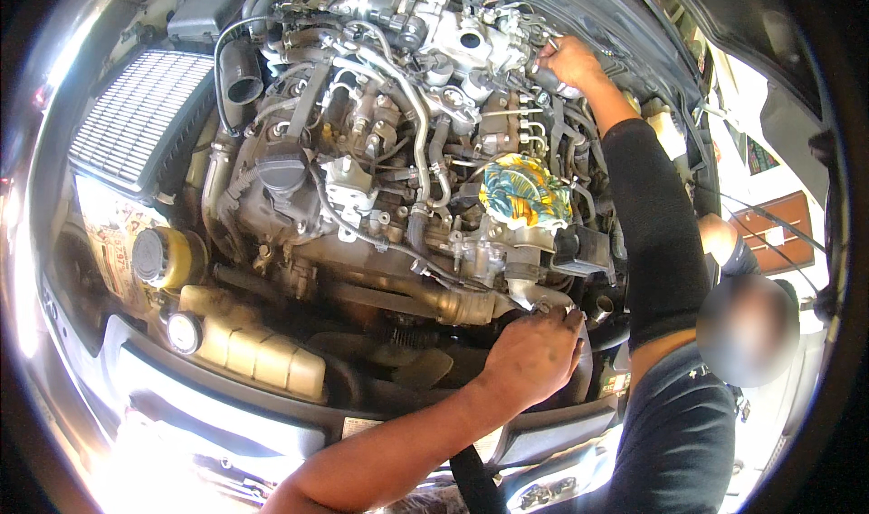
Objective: The person works on a car engine with the hood open, using a wrench to loosen and tighten bolts on the engine block. They wipe parts of the engine with a cloth and handle various tools and small components laid out on newspaper on the car's front edge.
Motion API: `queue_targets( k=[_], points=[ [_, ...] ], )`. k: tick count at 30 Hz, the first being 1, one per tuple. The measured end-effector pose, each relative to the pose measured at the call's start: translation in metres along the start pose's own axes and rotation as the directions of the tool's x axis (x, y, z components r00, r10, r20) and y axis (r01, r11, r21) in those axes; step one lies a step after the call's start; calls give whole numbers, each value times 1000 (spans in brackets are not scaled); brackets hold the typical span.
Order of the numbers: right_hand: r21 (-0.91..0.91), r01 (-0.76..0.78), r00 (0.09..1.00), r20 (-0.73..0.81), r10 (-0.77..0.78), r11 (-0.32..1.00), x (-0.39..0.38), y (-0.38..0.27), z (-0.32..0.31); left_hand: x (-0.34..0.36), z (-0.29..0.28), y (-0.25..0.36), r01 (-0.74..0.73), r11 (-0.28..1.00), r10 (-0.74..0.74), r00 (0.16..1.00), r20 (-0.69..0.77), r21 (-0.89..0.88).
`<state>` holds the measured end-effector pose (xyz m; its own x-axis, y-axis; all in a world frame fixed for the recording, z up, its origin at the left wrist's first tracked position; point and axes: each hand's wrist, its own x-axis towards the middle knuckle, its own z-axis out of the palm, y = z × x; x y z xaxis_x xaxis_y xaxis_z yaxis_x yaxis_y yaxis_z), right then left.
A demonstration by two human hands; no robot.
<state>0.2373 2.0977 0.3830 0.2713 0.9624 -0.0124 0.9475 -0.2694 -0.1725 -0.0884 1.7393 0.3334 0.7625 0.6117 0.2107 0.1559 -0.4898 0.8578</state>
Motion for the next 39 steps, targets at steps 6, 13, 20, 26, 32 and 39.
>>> queue_targets(
  k=[6,13,20,26,32,39],
  points=[
    [-244,-113,993,-68,100,963,-1,-17,2,1,0,0,1,999,-2,1000,14,36],
    [-358,-49,997,-74,24,932,18,-13,8,0,1,0,20,1000,-21,999,39,6],
    [-353,-86,981,133,141,932,21,-37,-16,-2,6,-4,-36,999,34,998,-56,-27],
    [-388,-142,974,107,197,911,18,-51,-11,-1,7,-3,-5,999,3,1000,-25,-51],
    [-352,-175,975,70,212,920,30,-39,-5,-2,7,-3,-13,999,11,999,-35,-49],
    [-347,-85,975,166,151,934,39,-15,0,-2,5,-3,-33,999,32,998,-57,-22]
  ],
)
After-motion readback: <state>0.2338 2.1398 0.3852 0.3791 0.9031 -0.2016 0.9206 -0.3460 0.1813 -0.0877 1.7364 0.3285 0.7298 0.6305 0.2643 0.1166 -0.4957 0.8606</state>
